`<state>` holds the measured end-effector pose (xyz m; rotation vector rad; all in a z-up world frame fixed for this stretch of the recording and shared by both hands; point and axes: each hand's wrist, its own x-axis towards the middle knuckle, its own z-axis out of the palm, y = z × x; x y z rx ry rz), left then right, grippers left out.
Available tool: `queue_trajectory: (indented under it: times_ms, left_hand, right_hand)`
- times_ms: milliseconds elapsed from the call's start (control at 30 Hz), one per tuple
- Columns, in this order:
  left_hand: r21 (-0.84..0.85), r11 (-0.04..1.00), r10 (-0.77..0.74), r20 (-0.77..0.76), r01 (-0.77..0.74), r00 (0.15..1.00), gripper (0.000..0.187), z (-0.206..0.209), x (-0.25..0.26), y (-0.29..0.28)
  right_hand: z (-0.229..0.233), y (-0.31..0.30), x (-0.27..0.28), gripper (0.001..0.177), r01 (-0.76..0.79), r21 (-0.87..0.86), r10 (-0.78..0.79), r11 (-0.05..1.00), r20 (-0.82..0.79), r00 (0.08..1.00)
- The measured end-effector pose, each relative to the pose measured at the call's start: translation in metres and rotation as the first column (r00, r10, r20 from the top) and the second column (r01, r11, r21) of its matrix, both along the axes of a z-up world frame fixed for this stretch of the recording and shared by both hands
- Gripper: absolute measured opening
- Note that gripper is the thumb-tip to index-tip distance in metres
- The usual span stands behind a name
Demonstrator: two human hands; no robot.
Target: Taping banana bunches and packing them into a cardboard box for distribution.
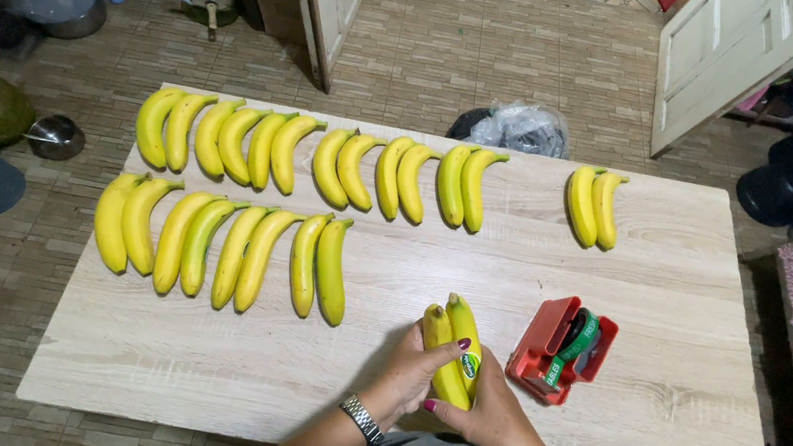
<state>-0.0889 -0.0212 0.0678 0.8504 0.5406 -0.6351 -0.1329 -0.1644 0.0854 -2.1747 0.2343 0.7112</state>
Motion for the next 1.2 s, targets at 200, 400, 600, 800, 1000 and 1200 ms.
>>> queue_trajectory:
  times_ms: [200,400,600,800,1000,1200]
  left_hand:
    - [0.134,0.989,-0.051,-0.116,0.066,0.992,0.056,0.037,-0.004,-0.004]
    - [0.004,1.0,-0.015,-0.184,0.016,0.983,0.041,-0.015,-0.022,-0.026]
    - [-0.055,0.956,-0.293,-0.165,0.288,0.942,0.053,-0.037,-0.026,-0.029]
    - [0.515,0.712,-0.571,0.028,0.478,0.821,0.092,-0.008,-0.007,-0.008]
    - [0.61,0.54,-0.712,-0.036,0.58,0.701,0.048,0.047,-0.005,-0.056]
    - [0.815,0.227,-0.85,-0.102,0.534,0.517,0.023,-0.01,-0.005,-0.149]
  right_hand:
    - [-0.009,-0.002,0.0,0.086,0.003,-0.099,-0.017,0.995,-0.148,0.989]
    - [-0.04,-0.023,-0.018,0.073,-0.006,-0.08,-0.012,0.997,-0.213,0.977]
    - [-0.069,-0.06,-0.039,0.071,0.005,0.029,-0.001,1.0,-0.131,0.991]
    - [-0.074,-0.1,-0.046,0.087,-0.138,-0.004,0.131,0.99,-0.297,0.946]
    - [-0.104,-0.128,-0.043,0.085,-0.312,-0.073,0.295,0.947,-0.182,0.938]
    - [-0.099,-0.145,-0.034,0.093,-0.45,-0.106,0.42,0.887,-0.222,0.88]
